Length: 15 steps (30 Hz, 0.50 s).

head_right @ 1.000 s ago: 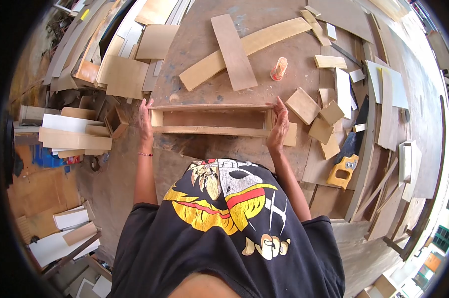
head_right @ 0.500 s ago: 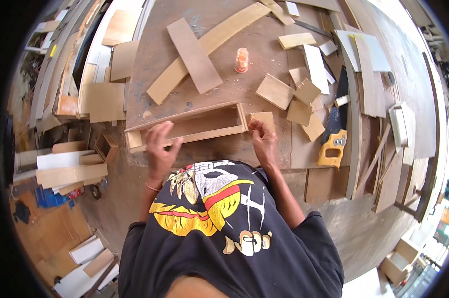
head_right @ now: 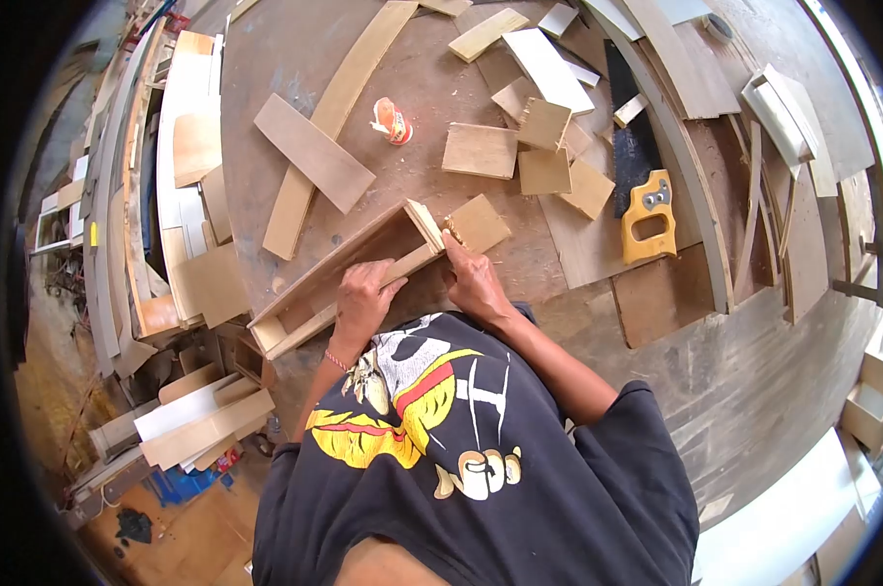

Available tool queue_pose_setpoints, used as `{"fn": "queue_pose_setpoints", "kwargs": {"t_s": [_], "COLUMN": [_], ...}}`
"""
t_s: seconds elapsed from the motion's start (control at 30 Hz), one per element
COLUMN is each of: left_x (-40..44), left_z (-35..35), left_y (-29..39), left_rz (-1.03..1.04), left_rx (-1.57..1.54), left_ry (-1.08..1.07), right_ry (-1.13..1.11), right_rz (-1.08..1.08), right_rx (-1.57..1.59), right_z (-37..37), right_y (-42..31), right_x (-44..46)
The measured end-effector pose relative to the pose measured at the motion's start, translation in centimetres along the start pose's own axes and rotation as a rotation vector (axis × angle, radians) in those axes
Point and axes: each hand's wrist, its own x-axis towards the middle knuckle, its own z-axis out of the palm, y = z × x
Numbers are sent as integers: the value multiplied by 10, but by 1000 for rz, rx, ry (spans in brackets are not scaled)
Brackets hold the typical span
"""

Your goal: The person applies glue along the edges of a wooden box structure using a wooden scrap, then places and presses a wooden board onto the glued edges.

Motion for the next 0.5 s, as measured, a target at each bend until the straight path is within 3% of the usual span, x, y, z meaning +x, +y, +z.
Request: {"fn": "queue_pose_setpoints", "kwargs": {"t_s": [0.37,0.43,0.5], "left_x": [-1,-1,-2], "left_z": [1,-2,-4], "left_y": [3,6,6], "left_rz": [4,-9,-46], "left_rx": [36,16,43], "left_ry": [86,63,74], "right_ry": [-56,-150,-191], "right_rz": [-53,119,112], "right_rx": [-48,-4,117], "right_z": [-5,-20,-31], "right_y": [3,-1,2], "right_x": [5,17,34]}}
